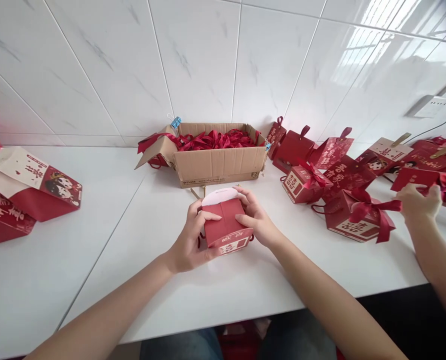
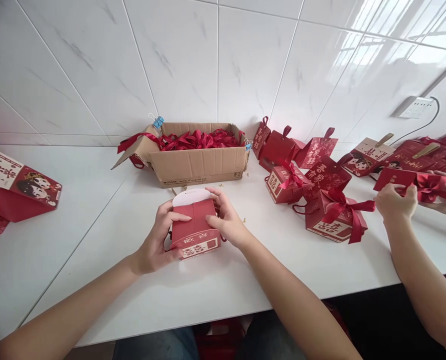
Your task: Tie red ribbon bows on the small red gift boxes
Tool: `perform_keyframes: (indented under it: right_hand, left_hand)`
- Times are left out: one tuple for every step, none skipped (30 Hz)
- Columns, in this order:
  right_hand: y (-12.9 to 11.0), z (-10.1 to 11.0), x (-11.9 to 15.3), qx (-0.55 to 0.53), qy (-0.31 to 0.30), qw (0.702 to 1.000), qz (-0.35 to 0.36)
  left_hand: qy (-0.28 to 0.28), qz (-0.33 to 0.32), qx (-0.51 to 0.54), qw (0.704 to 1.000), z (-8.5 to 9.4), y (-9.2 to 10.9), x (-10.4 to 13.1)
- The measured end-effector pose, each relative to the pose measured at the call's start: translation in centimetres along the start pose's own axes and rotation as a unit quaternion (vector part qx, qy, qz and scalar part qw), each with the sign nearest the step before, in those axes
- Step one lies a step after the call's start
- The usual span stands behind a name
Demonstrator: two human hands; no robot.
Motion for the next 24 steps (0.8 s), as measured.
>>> perform_keyframes:
  right_hand:
    - [-0.2,-0.2,0.0,0.000,-0.005,1.000,-0.003]
    - [-0.3,-0.4,0.1,0.001,-0.009,1.000,-0.005]
    - [-0.5,-0.6,0.1,0.004,-0.013,1.000,-0.006]
    - [-0.5,-0.8,0.2,0.010,-0.016,1.000,-0.008]
    - [-0.6,-1.0,0.3,0.018,-0.018,1.000,-0.013]
    - [-0.5,-1.1,0.4,0.027,-0.021,0.999,-0.018]
    - [-0.5,-1.2,0.5,0.037,-0.023,0.999,-0.022]
    - [-0.5,-1.2,0.5,0.049,-0.024,0.998,-0.021]
    - [-0.5,-1.3,0.6,0.063,-0.025,0.998,-0.015]
    - [-0.6,-1.4,0.6,0.077,-0.027,0.997,-0.006]
    - [-0.7,-1.5,0.6,0.093,-0.029,0.995,0.005]
    - [-0.9,-1.6,0.5,0.110,-0.032,0.993,0.018]
    - [-0.9,-1.7,0.5,0.130,-0.033,0.990,0.032]
    - [-1.0,-1.8,0.6,0.152,-0.031,0.987,0.046]
    - [-1.1,-1.9,0.5,0.175,-0.023,0.982,0.060]
    - [-1.2,-1.8,0.5,0.198,-0.013,0.977,0.074]
    - [-1.4,-1.8,0.4,0.220,-0.004,0.972,0.086]
    - [-1.8,-1.7,0.1,0.241,0.004,0.966,0.098]
    - [-2.4,-1.5,-0.4,0.263,0.013,0.958,0.115]
    - [-3.3,-1.4,-1.2,0.285,0.021,0.948,0.139]
    - [-4.5,-1.3,-2.2,0.316,0.035,0.932,0.173]
    - [-6.1,-1.0,-3.4,0.342,0.067,0.912,0.216]
    - [-7.5,-0.7,-5.0,0.354,0.096,0.897,0.247]
    - [-8.6,-0.6,-6.9,0.360,0.120,0.887,0.262]
  left_hand:
    - [0.009,0.006,0.008,1.000,0.1,0.0,0.0]
    - [0.021,0.009,0.021,1.000,0.2,0.1,0.0]
    - [0.033,0.008,0.041,0.999,0.4,0.3,0.0]
    - [0.044,0.006,0.067,0.997,0.6,0.4,0.0]
    - [0.055,0.007,0.095,0.994,0.9,0.5,0.0]
    - [0.065,0.014,0.119,0.991,1.1,0.6,-0.1]
    - [0.073,0.027,0.133,0.988,1.3,0.5,-0.1]
    - [0.081,0.041,0.131,0.987,1.5,0.4,-0.2]
    - [0.086,0.050,0.113,0.989,1.6,0.4,-0.2]
    - [0.090,0.050,0.087,0.991,1.8,0.5,-0.3]
    - [0.092,0.044,0.060,0.993,1.8,0.7,-0.3]
    - [0.095,0.034,0.038,0.994,1.9,0.9,-0.4]
    - [0.099,0.026,0.024,0.995,2.0,1.1,-0.5]
    - [0.104,0.022,0.020,0.994,2.1,1.1,-0.6]
    - [0.108,0.026,0.023,0.994,2.1,0.9,-0.7]
    - [0.113,0.033,0.028,0.993,2.2,0.7,-0.7]
    - [0.115,0.039,0.032,0.992,2.3,0.4,-0.8]
    - [0.115,0.043,0.037,0.992,2.4,0.2,-0.9]
    - [0.115,0.045,0.043,0.991,2.4,0.0,-1.0]
    - [0.114,0.044,0.051,0.991,2.4,-0.2,-1.1]
    - [0.114,0.041,0.058,0.991,2.4,-0.4,-1.1]
    - [0.115,0.034,0.064,0.991,2.4,-0.4,-1.1]
    - [0.115,0.025,0.068,0.991,2.4,-0.4,-1.1]
    - [0.114,0.013,0.071,0.991,2.3,-0.4,-1.1]
Point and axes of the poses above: each hand's wrist, its own x-axis away from the middle knuckle, its own z-axis out of the back of the hand, y = z × x, the point moved 8 cm from there along -x, towards the middle knuckle, and after that the axes turned 7 degrees about z, right-handed, at the moved point
